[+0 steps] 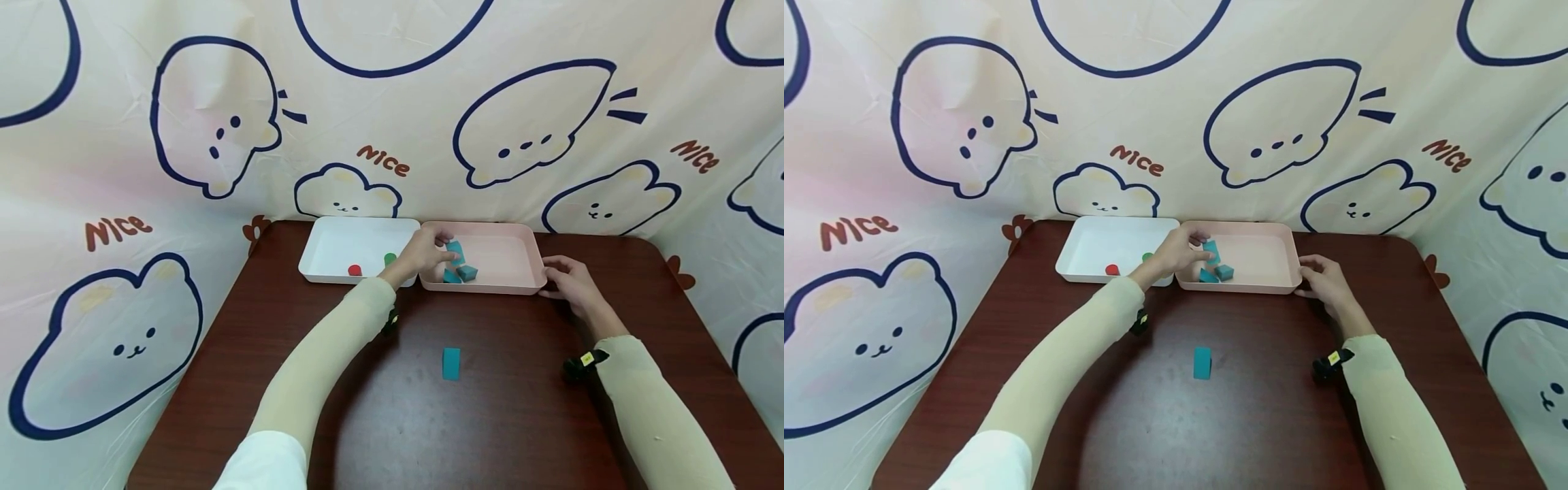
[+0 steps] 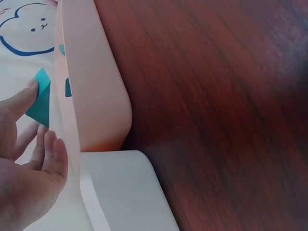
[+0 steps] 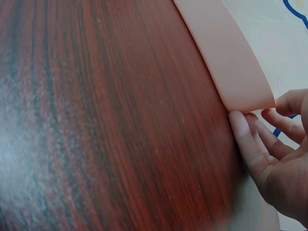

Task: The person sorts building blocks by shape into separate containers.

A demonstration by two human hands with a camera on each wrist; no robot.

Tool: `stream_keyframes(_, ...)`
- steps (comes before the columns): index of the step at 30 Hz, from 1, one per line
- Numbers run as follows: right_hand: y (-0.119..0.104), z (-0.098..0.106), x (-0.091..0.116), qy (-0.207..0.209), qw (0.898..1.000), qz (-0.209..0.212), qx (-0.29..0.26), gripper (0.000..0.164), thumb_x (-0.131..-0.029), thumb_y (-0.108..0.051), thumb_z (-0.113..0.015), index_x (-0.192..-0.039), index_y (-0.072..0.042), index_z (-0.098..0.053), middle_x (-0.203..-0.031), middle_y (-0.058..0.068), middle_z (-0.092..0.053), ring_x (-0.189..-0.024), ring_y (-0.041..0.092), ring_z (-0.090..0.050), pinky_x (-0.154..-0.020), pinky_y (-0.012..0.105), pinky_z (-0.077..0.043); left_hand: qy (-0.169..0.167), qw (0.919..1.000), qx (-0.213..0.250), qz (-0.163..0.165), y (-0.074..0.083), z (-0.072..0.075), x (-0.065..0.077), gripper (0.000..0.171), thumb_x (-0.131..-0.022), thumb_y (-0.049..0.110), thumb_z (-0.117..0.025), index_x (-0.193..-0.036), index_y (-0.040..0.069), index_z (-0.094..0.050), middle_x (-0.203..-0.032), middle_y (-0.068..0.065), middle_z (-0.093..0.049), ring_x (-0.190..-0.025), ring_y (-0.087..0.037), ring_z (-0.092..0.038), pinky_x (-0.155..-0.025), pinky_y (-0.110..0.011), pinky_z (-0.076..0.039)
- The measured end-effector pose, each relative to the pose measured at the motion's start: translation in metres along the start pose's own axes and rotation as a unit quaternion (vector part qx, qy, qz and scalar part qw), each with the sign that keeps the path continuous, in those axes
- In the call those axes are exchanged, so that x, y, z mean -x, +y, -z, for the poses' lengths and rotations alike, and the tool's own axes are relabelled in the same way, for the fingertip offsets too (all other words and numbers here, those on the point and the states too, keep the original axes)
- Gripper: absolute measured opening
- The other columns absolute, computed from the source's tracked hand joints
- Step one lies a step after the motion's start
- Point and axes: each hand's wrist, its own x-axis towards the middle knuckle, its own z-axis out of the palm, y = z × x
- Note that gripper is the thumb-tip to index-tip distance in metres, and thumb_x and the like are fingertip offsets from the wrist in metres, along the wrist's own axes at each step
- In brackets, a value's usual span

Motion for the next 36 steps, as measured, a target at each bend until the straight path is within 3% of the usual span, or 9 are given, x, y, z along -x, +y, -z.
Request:
stream_keyframes(5,-0.003,0.000,0.002,-0.008,1.000,-0.004,-0.001,0.049,-0.113,-0.019,-0.047,-0.156,0.004,-0.041,-0.149,0.026,-0.043,-0.101,0.016,-0.067,-0.091,0.045,-0.062,-0.005,0.9999,-0.015,-0.002,-0.001,-0.003,-0.002,0.049,-0.094,0.025,-0.084,-0.134,0.003,-0.068,-0.125,-0.007,-0.068,-0.113,-0.021,-0.063,-0.098,-0.027,-0.054)
stream_keyframes(13,-0.031,-0.007,0.024,-0.015,1.000,-0.012,-0.015,0.048,-0.111,-0.010,-0.048,-0.154,0.009,-0.041,-0.145,0.029,-0.044,-0.100,0.018,-0.067,-0.096,0.050,-0.059,-0.022,0.9997,-0.012,0.007,-0.003,-0.009,0.000,0.048,-0.096,0.024,-0.082,-0.136,0.003,-0.067,-0.125,-0.007,-0.068,-0.112,-0.020,-0.062,-0.100,-0.030,-0.054)
stream_keyframes(22,-0.013,-0.004,0.010,-0.007,1.000,-0.011,-0.012,0.048,-0.112,-0.014,-0.048,-0.155,0.006,-0.041,-0.146,0.026,-0.045,-0.099,0.014,-0.067,-0.096,0.049,-0.059,-0.024,0.9994,-0.017,0.014,-0.004,-0.009,0.003,0.049,-0.096,0.026,-0.082,-0.136,0.004,-0.066,-0.123,-0.005,-0.067,-0.110,-0.018,-0.060,-0.098,-0.028,-0.054)
stream_keyframes(36,-0.033,-0.007,0.027,-0.013,1.000,-0.008,-0.014,0.048,-0.111,-0.010,-0.048,-0.154,0.010,-0.041,-0.146,0.030,-0.044,-0.098,0.016,-0.068,-0.095,0.050,-0.059,-0.029,0.9990,-0.028,0.019,-0.009,-0.005,0.003,0.046,-0.099,0.026,-0.079,-0.135,0.002,-0.065,-0.123,-0.009,-0.068,-0.112,-0.021,-0.062,-0.101,-0.031,-0.054)
